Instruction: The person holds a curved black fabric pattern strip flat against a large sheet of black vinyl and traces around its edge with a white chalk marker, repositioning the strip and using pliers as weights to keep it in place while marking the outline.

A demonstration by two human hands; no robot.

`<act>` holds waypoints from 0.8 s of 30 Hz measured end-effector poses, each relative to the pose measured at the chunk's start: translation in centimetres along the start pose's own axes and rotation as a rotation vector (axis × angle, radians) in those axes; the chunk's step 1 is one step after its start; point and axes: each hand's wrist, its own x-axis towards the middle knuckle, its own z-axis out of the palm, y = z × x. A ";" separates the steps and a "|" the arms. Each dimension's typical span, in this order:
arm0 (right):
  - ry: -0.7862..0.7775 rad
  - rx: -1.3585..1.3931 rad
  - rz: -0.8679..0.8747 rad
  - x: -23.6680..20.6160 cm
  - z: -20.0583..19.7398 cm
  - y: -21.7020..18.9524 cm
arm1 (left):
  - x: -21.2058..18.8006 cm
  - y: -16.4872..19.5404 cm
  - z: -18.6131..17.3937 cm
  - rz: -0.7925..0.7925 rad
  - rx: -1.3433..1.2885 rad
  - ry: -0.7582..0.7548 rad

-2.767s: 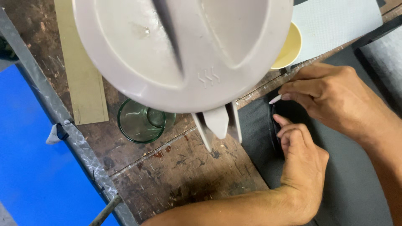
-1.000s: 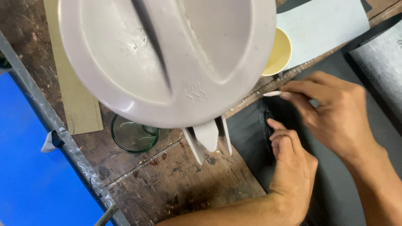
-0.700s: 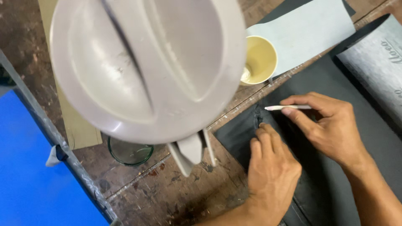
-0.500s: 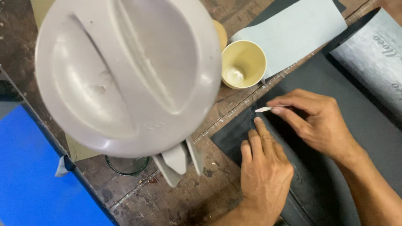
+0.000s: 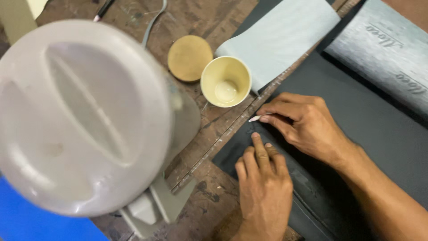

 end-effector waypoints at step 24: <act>-0.054 0.100 0.040 0.2 -1.1 1.3 | 0.3 1.2 1.7 -0.091 0.066 0.078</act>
